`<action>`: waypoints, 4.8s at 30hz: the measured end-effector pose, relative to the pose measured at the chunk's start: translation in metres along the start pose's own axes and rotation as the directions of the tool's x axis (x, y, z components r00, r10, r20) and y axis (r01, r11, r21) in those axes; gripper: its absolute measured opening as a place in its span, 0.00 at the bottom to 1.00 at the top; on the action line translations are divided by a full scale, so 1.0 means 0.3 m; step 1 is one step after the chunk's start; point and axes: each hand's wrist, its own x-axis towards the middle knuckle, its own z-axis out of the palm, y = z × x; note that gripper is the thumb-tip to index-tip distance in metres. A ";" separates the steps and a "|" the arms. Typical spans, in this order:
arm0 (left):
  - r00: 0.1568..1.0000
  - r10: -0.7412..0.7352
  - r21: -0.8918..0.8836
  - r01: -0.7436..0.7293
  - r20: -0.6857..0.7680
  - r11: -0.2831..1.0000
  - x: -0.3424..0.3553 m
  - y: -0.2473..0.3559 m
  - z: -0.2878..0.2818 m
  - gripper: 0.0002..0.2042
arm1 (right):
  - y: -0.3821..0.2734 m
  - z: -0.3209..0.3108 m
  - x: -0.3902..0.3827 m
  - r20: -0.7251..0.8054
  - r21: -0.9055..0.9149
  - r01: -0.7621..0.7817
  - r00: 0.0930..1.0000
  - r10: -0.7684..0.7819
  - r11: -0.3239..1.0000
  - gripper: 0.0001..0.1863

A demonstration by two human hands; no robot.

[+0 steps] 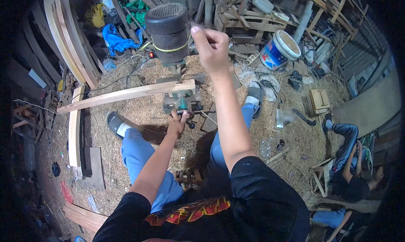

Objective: The person operates a powered mortising machine by pulling a lever down to press a spinning bit into a wooden plank, then uses a pencil to mark the wood and clears away wood shavings by hand.

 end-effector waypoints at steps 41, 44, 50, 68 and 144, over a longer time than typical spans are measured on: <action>0.917 0.041 0.264 -0.157 0.397 0.952 0.060 -0.070 -0.147 0.32 | 0.168 0.094 0.050 -0.157 0.259 0.071 0.987 -0.031 0.963 0.42; 0.920 0.060 0.265 -0.173 0.388 0.949 0.074 -0.071 -0.135 0.33 | 0.263 0.048 0.234 -0.052 0.220 0.076 0.996 -0.066 0.973 0.37; 0.886 -0.047 0.300 -0.105 0.461 0.948 0.098 -0.058 -0.169 0.37 | 0.298 0.048 0.155 -0.112 0.109 -0.302 0.943 0.313 0.947 0.33; 0.897 0.025 0.277 -0.163 0.441 0.947 0.130 -0.049 -0.272 0.27 | 0.871 0.084 -1.213 -0.381 0.235 -0.972 -0.092 0.920 0.000 0.38; 0.421 0.820 0.324 -0.771 -0.387 0.548 0.303 0.831 -0.725 0.36 | 0.036 -0.019 0.064 0.088 0.120 -0.032 0.996 0.022 0.992 0.16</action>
